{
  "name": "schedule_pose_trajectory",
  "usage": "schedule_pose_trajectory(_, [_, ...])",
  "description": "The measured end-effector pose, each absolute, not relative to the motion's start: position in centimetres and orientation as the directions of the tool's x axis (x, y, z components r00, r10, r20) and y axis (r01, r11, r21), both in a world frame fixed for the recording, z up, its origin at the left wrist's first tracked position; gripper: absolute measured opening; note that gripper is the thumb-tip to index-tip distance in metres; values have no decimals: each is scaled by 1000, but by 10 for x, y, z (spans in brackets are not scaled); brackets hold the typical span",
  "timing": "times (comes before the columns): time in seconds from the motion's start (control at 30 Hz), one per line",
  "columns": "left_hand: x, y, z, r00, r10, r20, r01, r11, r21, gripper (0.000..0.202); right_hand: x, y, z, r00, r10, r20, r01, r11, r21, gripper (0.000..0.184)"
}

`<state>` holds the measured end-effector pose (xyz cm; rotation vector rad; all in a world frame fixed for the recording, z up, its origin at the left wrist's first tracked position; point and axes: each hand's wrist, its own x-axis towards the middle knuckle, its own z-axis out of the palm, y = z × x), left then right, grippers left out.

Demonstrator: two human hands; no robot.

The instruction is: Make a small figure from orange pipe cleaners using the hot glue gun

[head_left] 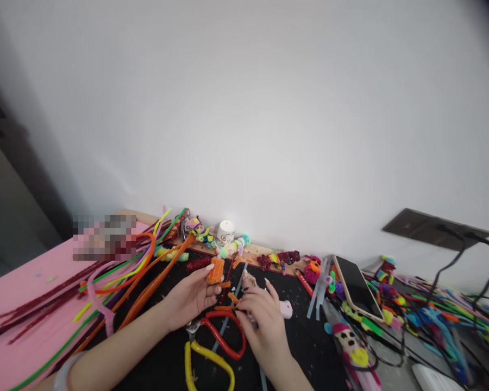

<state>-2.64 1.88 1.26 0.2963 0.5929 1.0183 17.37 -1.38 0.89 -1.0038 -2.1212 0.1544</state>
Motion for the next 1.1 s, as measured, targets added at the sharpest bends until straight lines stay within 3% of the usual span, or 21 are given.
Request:
schedule_pose_trajectory(0.23, [-23, 17, 8, 355, 891, -284, -631, 452, 631, 7, 181, -16, 9, -164, 759, 631, 584, 590, -558, 10])
schedule_pose_trajectory(0.6, [-13, 12, 11, 313, 925, -217, -458, 347, 818, 22, 181, -23, 19, -217, 721, 658, 508, 659, -554, 16])
schedule_pose_trajectory(1.1, [-8, 10, 6, 374, 913, -165, -324, 295, 899, 26, 175, -25, 17, -260, 742, 617, 395, 665, -634, 14])
